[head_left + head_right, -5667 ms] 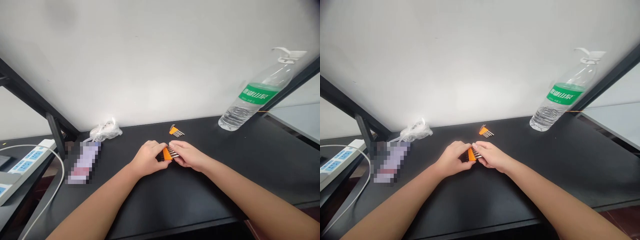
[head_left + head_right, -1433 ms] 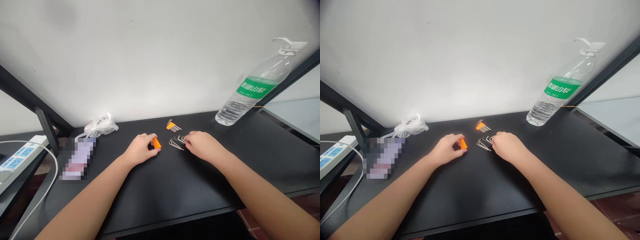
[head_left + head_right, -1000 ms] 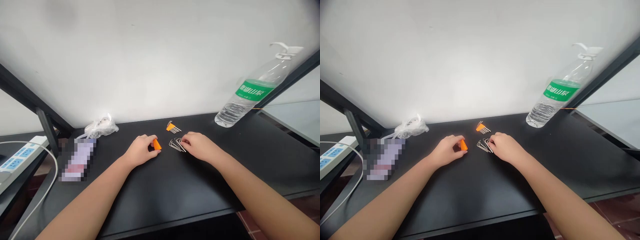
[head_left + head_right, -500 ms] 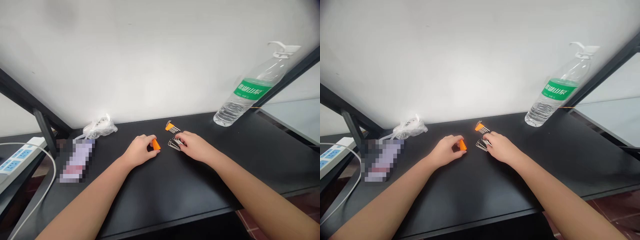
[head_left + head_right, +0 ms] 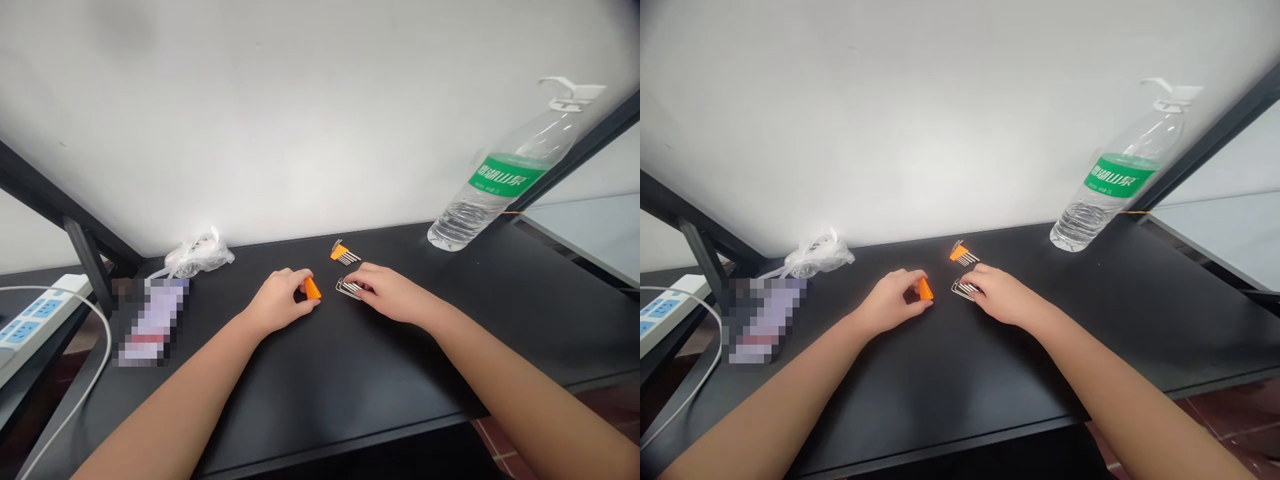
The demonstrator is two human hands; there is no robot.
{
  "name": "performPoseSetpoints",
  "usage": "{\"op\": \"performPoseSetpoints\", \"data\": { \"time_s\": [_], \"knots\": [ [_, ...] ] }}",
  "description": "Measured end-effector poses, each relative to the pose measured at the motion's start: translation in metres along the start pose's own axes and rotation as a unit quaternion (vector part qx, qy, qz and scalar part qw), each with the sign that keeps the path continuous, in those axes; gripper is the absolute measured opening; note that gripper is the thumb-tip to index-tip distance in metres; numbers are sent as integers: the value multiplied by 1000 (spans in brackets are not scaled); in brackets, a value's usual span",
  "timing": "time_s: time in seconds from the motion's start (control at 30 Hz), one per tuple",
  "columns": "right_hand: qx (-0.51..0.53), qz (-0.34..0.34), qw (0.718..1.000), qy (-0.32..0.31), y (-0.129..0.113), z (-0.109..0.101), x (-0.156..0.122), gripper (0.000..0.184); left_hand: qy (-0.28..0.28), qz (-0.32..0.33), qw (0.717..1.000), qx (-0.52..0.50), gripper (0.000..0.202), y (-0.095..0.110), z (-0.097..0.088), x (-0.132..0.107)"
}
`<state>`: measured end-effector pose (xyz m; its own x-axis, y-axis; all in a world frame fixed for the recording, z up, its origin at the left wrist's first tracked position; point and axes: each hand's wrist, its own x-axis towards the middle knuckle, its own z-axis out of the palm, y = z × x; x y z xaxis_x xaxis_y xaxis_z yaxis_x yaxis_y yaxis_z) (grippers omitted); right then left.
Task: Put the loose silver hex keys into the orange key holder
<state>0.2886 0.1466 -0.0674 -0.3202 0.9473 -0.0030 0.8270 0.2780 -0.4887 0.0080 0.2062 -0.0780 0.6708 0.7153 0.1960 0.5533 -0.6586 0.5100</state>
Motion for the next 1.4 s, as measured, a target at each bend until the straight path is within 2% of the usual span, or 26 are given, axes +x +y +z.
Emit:
{"op": "performPoseSetpoints", "data": {
  "time_s": [0.2, 0.37, 0.6, 0.93, 1.17, 1.4],
  "knots": [
    [-6, -10, 1000, 1, -1, 2, 0, 37, 7, 2, 1000, 0, 37, 2, -1, 0],
    [-3, -22, 1000, -14, -12, 7, -1, 37, 7, 3, 1000, 1, 40, 0, 1, 0],
    [-1, -32, 999, -27, -30, 13, -5, 25, -3, 7, 1000, 2, 39, -2, 2, 0],
    [-23, 14, 1000, 0, -19, 10, -5, 18, -7, 7, 1000, 2, 37, 0, 0, 1],
    [-43, 1, 999, 5, -23, 14, -5, 12, -6, 9, 1000, 8, 40, -1, 2, 1],
    [-70, 32, 997, 9, -13, 12, -4, 18, -8, 8, 1000, 6, 37, 1, 0, 0]
  ]
}}
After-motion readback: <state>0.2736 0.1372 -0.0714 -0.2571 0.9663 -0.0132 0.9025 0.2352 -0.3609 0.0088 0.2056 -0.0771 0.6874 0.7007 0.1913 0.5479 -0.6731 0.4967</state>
